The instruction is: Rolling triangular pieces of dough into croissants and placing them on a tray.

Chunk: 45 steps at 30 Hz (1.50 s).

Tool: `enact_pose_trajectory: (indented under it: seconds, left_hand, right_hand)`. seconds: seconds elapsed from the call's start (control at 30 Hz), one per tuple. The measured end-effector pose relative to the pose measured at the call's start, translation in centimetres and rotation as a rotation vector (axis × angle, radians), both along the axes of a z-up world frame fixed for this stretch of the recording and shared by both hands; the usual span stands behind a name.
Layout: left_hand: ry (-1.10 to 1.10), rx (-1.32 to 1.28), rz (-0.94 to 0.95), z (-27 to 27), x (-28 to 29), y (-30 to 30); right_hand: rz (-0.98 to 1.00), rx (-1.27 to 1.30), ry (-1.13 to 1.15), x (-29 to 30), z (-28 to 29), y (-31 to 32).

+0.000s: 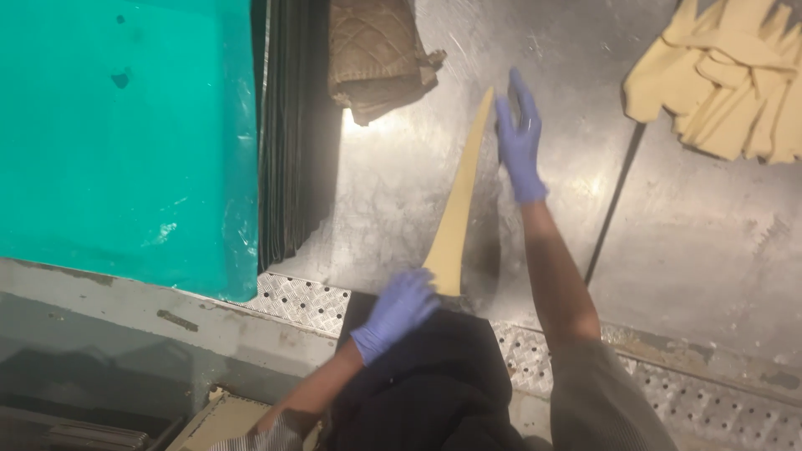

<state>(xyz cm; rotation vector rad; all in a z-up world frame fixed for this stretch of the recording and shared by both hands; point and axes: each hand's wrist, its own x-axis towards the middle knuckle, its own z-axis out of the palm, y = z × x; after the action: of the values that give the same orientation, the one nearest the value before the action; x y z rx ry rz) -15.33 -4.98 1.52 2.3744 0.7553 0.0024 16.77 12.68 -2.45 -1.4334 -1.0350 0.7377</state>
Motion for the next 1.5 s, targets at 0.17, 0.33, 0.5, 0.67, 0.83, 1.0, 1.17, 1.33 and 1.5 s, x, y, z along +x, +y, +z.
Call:
enact_pose_trajectory:
  seconds: [0.17,0.33,0.5,0.67,0.83,1.0,1.17,1.33,1.5]
  left_hand:
    - [-0.048,0.003,-0.005,0.8,-2.6,4.2]
    - [-0.165,0.249,-0.315,0.4,-2.7,6.7]
    - [-0.137,0.326,-0.504,-1.1,-2.3,7.8]
    - [-0.198,0.365,-0.584,-2.7,-2.5,7.7]
    - [-0.357,0.181,-0.319,-1.2,-1.6,6.6]
    - [-0.330,0.018,-0.140,-0.9,-0.3,5.8]
    - [-0.200,-0.020,-0.073,-1.5,0.2,5.3]
    - [-0.210,-0.056,0.049,-0.8,1.2,5.1]
    - [-0.191,-0.152,0.178,-0.3,1.1,5.0]
  right_hand:
    - [0.315,-0.294,-0.510,-3.9,-1.6,-20.6]
    - [0.597,-0.126,-0.878,-8.3,3.7,-26.5]
    - [0.587,-0.125,-0.987,-8.5,1.5,-27.3]
    - [0.625,-0.010,-1.008,-8.1,0.7,-26.7]
    - [0.629,-0.004,-1.006,-8.7,1.0,-26.1]
    - [0.549,-0.047,-0.914,-9.4,1.2,-25.8]
    - [0.496,-0.131,-0.932,-10.0,0.8,-25.4]
    - [0.371,-0.146,-0.790,-10.8,3.0,-24.3]
    - [0.337,-0.200,-0.750,-10.7,3.4,-24.9]
